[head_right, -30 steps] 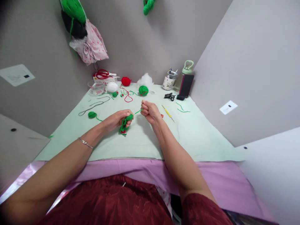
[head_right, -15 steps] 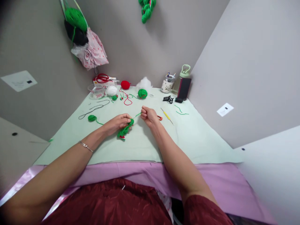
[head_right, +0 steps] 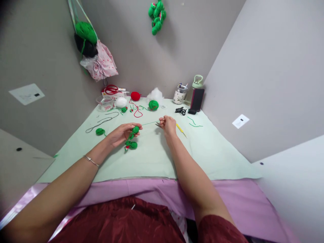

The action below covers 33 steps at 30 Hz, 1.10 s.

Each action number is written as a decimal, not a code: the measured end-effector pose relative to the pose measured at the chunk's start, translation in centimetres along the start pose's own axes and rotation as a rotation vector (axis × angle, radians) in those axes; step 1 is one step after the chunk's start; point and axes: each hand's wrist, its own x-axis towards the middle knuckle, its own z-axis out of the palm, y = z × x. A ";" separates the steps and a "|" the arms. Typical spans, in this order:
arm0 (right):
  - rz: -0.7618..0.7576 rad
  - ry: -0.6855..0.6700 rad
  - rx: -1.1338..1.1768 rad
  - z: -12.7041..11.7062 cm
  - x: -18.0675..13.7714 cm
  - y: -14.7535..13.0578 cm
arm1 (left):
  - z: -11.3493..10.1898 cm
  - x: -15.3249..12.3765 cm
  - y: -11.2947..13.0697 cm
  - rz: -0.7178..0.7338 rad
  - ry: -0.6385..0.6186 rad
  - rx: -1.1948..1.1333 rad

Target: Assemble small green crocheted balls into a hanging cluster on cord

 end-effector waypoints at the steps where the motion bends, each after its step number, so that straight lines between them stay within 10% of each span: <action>1: -0.021 0.019 -0.012 -0.2 0.1 0.0 | -0.2 0.1 0.1 0.009 0.025 -0.030; 7: -0.153 -0.219 -0.672 -0.6 -0.1 -0.1 | -0.8 0.2 0.5 0.055 0.085 -0.073; 12: -0.405 -0.105 -1.352 -1.1 -0.6 -0.5 | -1.0 0.2 0.4 0.094 0.140 0.001; 17: -0.350 -0.194 -1.701 -2.1 -0.2 -0.6 | -0.6 0.1 0.2 0.167 0.198 0.157; 24: -0.272 -0.175 -1.286 -0.9 -0.8 -1.8 | -0.6 0.4 -0.5 0.268 0.224 0.276; 28: -0.191 -0.470 -0.837 0.4 -2.9 -2.8 | -0.7 0.6 -0.7 0.303 0.226 0.304; 33: -0.311 -0.677 -0.808 1.2 -4.3 -2.9 | -0.3 0.5 -0.5 0.318 0.252 0.354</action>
